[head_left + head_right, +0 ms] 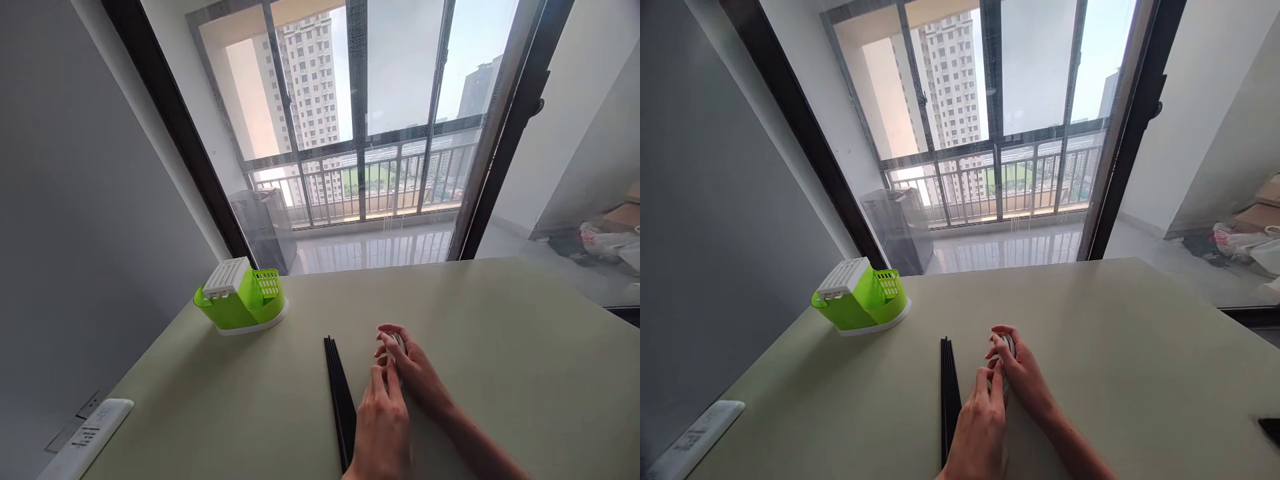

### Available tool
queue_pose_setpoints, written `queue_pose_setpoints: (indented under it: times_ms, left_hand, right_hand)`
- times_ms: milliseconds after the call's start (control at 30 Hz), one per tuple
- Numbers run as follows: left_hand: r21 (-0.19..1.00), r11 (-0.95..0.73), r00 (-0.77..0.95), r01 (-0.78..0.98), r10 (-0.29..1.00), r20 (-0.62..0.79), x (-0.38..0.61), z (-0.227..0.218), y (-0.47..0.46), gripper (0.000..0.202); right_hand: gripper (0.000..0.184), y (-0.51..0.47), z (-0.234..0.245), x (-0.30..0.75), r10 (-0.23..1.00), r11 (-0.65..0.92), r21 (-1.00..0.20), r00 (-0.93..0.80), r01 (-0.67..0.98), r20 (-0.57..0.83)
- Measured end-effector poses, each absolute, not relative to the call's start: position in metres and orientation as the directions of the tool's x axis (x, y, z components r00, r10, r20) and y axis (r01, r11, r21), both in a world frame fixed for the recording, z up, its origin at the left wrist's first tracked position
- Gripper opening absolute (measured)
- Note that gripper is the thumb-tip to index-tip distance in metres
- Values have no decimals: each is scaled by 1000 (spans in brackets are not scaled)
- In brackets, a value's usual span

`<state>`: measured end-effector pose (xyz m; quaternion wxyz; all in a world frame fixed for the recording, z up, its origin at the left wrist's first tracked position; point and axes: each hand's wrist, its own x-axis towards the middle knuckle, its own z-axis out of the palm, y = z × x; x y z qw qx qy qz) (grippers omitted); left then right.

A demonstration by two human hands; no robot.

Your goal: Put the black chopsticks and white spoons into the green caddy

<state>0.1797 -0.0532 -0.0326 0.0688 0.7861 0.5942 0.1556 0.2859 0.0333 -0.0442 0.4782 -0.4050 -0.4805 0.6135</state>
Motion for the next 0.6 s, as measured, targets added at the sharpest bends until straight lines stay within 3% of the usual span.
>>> queue_pose_setpoints:
  times_ms: [200, 400, 600]
  left_hand:
    - [291, -242, 221, 926, 970, 104, 190, -52, -54, 97]
    - [300, -274, 242, 914, 960, 139, 192, -69, -60, 98]
    - [271, -284, 203, 920, 935, 291, 175, -73, -67, 61]
  right_hand:
    - [45, 37, -51, 286, 983, -92, -968, -176, -233, -51]
    - [46, 45, -62, 289, 983, -3, -992, -185, -128, 21]
    - [41, 44, -66, 287, 959, 137, -990, -250, 9, 131]
